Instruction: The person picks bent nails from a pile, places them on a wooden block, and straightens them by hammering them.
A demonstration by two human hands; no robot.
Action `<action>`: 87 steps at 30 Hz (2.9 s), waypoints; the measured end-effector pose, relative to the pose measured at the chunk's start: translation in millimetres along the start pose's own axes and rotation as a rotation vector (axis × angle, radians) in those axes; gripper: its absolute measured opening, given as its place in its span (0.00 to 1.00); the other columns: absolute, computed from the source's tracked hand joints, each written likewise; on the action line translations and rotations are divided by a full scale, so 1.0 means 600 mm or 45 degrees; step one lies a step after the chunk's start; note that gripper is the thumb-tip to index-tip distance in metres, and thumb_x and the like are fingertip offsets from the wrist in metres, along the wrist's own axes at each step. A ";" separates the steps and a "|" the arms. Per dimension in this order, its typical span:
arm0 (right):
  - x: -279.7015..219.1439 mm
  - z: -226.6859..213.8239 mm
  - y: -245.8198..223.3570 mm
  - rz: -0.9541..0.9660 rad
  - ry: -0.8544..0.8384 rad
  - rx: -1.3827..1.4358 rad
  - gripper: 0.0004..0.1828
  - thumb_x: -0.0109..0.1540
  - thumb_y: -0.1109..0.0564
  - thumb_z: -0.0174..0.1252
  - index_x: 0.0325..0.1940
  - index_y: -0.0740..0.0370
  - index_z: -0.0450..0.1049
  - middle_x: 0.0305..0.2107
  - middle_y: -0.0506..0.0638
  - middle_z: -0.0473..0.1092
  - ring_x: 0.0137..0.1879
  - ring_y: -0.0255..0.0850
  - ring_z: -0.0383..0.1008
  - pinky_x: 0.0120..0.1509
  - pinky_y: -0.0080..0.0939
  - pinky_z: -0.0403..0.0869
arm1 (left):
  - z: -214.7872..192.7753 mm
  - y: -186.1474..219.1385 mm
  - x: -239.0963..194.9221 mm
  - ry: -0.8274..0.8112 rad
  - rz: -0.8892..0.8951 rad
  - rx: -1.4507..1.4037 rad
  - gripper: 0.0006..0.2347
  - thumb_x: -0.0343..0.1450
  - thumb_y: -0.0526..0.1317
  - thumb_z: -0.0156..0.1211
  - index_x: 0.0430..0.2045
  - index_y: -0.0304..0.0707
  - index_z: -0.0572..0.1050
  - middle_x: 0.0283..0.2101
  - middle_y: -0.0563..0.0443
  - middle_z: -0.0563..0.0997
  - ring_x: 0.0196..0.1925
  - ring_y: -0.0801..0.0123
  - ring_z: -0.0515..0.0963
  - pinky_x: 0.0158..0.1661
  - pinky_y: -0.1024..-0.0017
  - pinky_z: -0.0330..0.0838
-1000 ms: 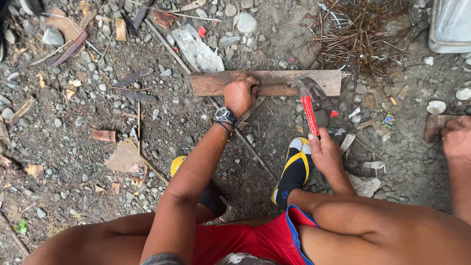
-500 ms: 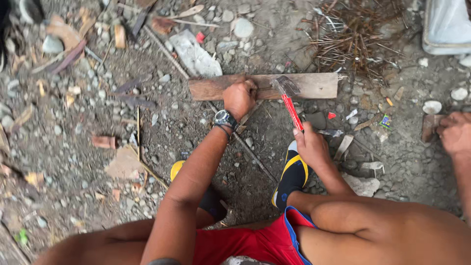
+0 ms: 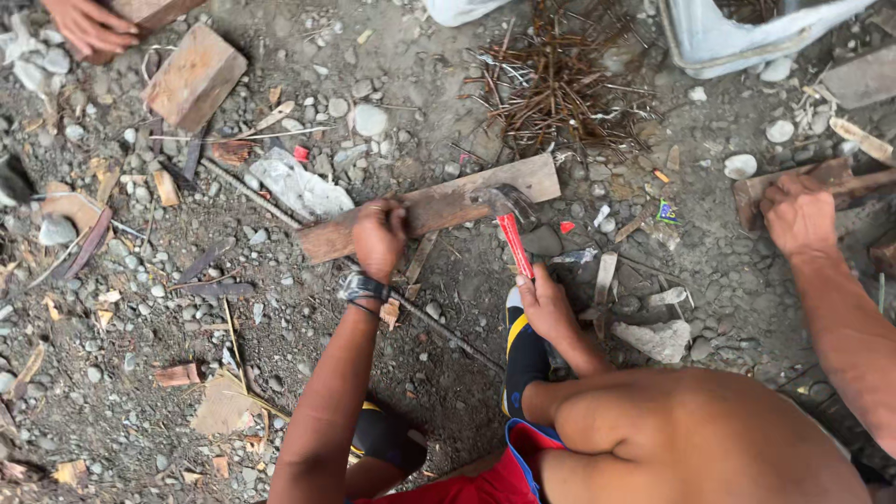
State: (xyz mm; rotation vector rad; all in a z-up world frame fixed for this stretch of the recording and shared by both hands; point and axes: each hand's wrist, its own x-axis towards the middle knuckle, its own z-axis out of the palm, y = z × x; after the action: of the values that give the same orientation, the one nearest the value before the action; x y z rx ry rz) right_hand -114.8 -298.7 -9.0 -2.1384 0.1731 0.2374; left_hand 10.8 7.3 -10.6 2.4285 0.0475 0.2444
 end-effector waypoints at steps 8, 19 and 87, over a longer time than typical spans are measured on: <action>0.002 0.004 -0.012 0.041 -0.010 -0.094 0.14 0.68 0.47 0.53 0.47 0.59 0.66 0.25 0.65 0.73 0.35 0.68 0.74 0.37 0.65 0.70 | 0.044 0.093 0.130 0.159 -0.063 -0.359 0.03 0.71 0.34 0.67 0.31 0.32 0.79 0.35 0.44 0.84 0.36 0.65 0.83 0.42 0.69 0.77; -0.002 0.005 -0.001 0.013 -0.023 -0.080 0.15 0.69 0.46 0.52 0.47 0.61 0.65 0.26 0.65 0.73 0.35 0.67 0.75 0.36 0.65 0.70 | 0.179 0.370 0.341 -0.111 0.099 -0.271 0.10 0.67 0.45 0.67 0.40 0.48 0.83 0.41 0.48 0.87 0.43 0.56 0.87 0.45 0.63 0.81; 0.012 0.014 0.039 -0.019 0.041 -0.184 0.14 0.69 0.49 0.51 0.43 0.63 0.68 0.25 0.65 0.73 0.36 0.64 0.77 0.38 0.59 0.72 | 0.001 -0.001 -0.037 -0.244 0.144 0.403 0.05 0.69 0.39 0.59 0.25 0.43 0.80 0.35 0.44 0.80 0.35 0.51 0.84 0.34 0.54 0.77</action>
State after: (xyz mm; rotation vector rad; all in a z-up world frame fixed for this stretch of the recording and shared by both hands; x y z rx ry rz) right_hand -113.8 -304.4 -34.2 -2.2871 0.1630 0.2120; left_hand -10.7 5.0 -15.1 2.7624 -0.1477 0.0558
